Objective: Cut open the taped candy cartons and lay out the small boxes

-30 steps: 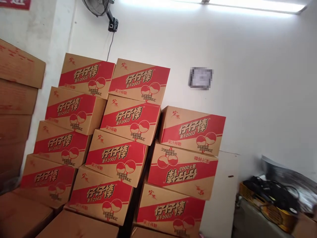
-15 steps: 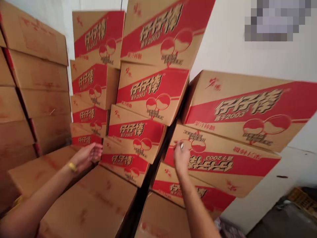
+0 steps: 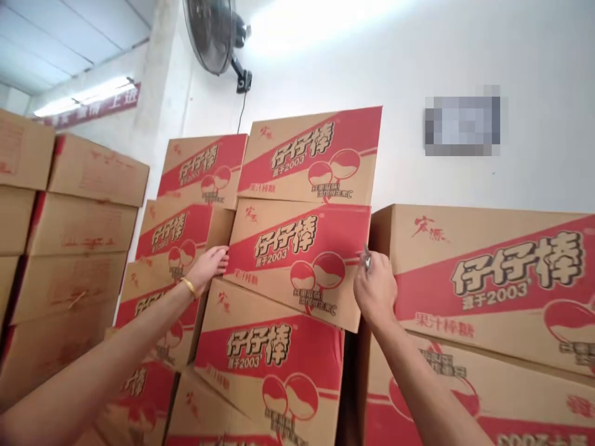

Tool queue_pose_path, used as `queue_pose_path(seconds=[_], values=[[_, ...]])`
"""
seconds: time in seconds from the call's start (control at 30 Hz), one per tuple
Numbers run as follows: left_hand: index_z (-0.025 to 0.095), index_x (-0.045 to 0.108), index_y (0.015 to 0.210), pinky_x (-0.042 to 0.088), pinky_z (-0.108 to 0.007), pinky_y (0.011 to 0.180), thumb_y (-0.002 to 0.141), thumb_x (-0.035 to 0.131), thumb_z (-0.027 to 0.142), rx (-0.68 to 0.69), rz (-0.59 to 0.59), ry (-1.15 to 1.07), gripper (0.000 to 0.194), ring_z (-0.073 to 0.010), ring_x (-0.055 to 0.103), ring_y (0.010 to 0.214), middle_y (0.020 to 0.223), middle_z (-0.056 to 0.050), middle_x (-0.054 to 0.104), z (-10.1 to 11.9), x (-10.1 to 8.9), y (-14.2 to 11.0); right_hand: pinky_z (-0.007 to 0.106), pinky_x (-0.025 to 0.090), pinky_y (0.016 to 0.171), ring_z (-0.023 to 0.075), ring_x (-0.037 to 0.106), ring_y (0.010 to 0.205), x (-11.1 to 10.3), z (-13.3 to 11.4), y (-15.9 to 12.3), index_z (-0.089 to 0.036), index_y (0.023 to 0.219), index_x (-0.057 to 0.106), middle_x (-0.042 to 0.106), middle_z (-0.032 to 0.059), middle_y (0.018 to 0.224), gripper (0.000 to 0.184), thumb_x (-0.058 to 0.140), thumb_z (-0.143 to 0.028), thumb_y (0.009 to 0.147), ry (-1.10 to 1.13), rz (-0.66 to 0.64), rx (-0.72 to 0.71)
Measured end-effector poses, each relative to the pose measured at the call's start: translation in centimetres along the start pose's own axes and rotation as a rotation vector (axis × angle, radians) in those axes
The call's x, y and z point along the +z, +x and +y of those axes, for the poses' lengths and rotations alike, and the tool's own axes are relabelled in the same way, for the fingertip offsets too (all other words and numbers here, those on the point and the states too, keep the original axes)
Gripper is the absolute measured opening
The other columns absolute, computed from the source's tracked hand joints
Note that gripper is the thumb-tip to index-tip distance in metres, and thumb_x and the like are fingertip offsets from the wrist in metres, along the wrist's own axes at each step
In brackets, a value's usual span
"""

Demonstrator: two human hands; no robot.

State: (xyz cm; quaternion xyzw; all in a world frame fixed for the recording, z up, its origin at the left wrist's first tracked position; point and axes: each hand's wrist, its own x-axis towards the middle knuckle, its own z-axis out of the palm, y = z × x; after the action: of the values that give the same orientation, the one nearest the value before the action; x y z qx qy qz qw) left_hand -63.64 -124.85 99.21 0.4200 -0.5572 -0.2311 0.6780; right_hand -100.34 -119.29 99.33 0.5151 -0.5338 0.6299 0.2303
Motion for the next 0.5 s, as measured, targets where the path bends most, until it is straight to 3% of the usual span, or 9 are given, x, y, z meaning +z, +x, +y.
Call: queue_pose_path(seconds=[0.1, 0.2, 0.33, 0.5], values=[[0.015, 0.059, 0.121, 0.047, -0.032, 0.088, 0.081, 0.057, 0.029, 0.13, 0.025, -0.024, 0.043, -0.0228, 0.057, 0.106, 0.116, -0.013, 0.061, 4.0, 1.5, 6.7, 0.038, 0.041, 0.08, 0.0245, 0.053, 0.101, 2.8, -1.5, 3.3, -0.016, 0.097, 0.06, 0.058, 0.0135, 0.11, 0.035, 0.03, -0.035, 0.093, -0.049, 0.125, -0.048], [0.015, 0.054, 0.128, 0.042, -0.034, 0.099, 0.08, 0.056, 0.026, 0.143, 0.032, -0.09, 0.049, -0.0241, 0.051, 0.12, 0.129, -0.014, 0.055, 6.1, 2.7, 12.0, 0.045, 0.039, 0.09, 0.0281, 0.048, 0.115, 4.9, -1.6, 5.3, -0.019, 0.104, 0.058, 0.055, 0.011, 0.124, 0.028, 0.037, -0.03, 0.09, -0.128, 0.246, -0.065], [0.015, 0.048, 0.132, 0.042, -0.035, 0.1, 0.084, 0.049, 0.024, 0.117, 0.033, -0.216, 0.049, -0.0232, 0.048, 0.124, 0.134, -0.014, 0.05, 7.1, 3.6, 17.4, 0.041, 0.043, 0.084, 0.0265, 0.049, 0.116, 7.1, -0.4, 6.1, -0.022, 0.115, 0.055, 0.047, 0.009, 0.136, 0.031, 0.041, -0.026, 0.088, -0.145, 0.323, -0.083], [0.016, 0.057, 0.108, 0.044, -0.037, 0.094, 0.081, 0.052, 0.028, 0.125, 0.077, -0.338, 0.03, -0.0242, 0.05, 0.12, 0.122, -0.013, 0.056, 7.2, 4.9, 22.6, 0.037, 0.046, 0.072, 0.0262, 0.055, 0.108, 8.3, 1.4, 6.0, -0.026, 0.135, 0.041, 0.047, 0.0087, 0.136, 0.047, 0.04, -0.026, 0.088, -0.194, 0.362, -0.033]])
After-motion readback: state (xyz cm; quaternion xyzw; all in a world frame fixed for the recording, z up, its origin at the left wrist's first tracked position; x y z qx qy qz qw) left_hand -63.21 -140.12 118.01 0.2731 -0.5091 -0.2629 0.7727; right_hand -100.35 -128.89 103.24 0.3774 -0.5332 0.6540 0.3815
